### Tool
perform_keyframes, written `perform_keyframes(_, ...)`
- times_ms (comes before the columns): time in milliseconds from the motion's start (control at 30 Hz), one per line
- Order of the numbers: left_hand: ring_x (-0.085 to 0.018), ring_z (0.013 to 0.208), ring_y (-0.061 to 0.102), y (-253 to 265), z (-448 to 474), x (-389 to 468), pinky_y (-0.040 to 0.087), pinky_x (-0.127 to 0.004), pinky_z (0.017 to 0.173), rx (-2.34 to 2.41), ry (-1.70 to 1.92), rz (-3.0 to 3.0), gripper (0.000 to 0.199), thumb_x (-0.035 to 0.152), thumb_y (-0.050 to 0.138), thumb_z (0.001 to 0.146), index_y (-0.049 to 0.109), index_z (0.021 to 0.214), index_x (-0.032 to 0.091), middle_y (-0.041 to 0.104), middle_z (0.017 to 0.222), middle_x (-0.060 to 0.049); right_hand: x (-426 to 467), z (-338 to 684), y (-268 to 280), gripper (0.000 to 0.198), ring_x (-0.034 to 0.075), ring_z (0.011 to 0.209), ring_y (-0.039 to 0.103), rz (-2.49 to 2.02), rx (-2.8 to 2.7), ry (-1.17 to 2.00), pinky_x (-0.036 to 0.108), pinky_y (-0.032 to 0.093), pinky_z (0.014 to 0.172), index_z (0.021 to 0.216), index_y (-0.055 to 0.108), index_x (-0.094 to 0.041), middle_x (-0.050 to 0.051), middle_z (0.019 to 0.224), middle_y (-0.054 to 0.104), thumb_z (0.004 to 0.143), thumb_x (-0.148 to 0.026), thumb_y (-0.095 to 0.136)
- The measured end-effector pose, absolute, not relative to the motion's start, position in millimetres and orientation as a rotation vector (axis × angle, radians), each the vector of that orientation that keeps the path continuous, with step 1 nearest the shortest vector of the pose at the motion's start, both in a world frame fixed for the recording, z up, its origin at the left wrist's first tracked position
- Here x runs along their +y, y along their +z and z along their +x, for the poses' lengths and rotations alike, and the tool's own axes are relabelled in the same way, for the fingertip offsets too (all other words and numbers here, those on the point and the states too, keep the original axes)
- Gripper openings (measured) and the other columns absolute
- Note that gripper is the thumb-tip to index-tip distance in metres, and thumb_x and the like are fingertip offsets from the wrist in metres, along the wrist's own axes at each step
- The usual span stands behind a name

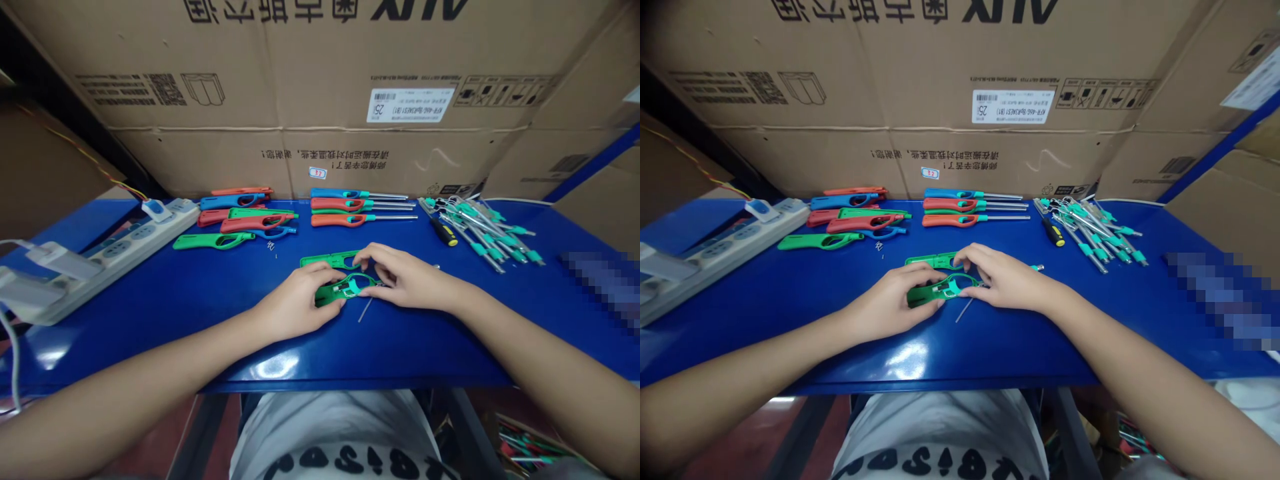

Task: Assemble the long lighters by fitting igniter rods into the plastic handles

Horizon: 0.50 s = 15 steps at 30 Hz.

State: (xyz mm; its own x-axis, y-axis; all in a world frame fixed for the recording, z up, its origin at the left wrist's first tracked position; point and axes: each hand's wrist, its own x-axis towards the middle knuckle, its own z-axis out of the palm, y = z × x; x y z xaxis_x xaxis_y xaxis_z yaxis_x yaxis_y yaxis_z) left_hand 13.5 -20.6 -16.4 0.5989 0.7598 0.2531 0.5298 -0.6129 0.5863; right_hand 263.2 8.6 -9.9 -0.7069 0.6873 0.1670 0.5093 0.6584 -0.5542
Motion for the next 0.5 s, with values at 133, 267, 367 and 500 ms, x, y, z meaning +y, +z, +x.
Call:
perform_keyframes(133,-0.02,0.089,0.068,-16.3,15.8,-19.7,0.054,-0.032,0.083,1.024,0.738,2.332,0.019,0.025,0.06,0.096,0.072,0.107,0.018,0.073,0.097,-0.006,9.2,261.1,-10.3,0.041,0.015,0.069,0.057,-0.952,-2.567,0.663,0.026,0.043,0.065,0.127,0.058,-0.018,0.004,0.092,0.067,0.092,-0.039,0.067)
perform_keyframes(267,-0.018,0.087,0.068,-17.3,15.4,-17.3,0.052,-0.029,0.083,1.025,0.741,2.315,0.016,0.022,0.059,0.096,0.074,0.102,0.018,0.074,0.095,-0.004,9.3,259.8,-12.7,0.032,0.016,0.076,0.06,-0.909,-2.597,0.602,0.026,0.042,0.067,0.119,0.065,-0.017,0.006,0.094,0.07,0.093,-0.037,0.066)
perform_keyframes(367,-0.016,0.083,0.067,-17.5,15.9,-17.2,0.051,-0.027,0.079,1.025,0.743,2.304,0.014,0.02,0.061,0.095,0.074,0.098,0.017,0.073,0.091,-0.003,9.0,258.0,-14.1,0.029,0.016,0.079,0.061,-0.888,-2.594,0.583,0.026,0.043,0.068,0.113,0.067,-0.017,0.007,0.098,0.07,0.094,-0.038,0.066)
perform_keyframes(500,-0.016,0.078,0.065,-16.7,17.6,-19.5,0.049,-0.026,0.073,1.023,0.755,2.329,0.013,0.018,0.061,0.094,0.074,0.093,0.016,0.071,0.085,-0.003,7.5,253.4,-15.2,0.024,0.017,0.081,0.063,-0.878,-2.56,0.588,0.027,0.044,0.071,0.101,0.069,-0.016,0.006,0.093,0.07,0.094,-0.038,0.065)
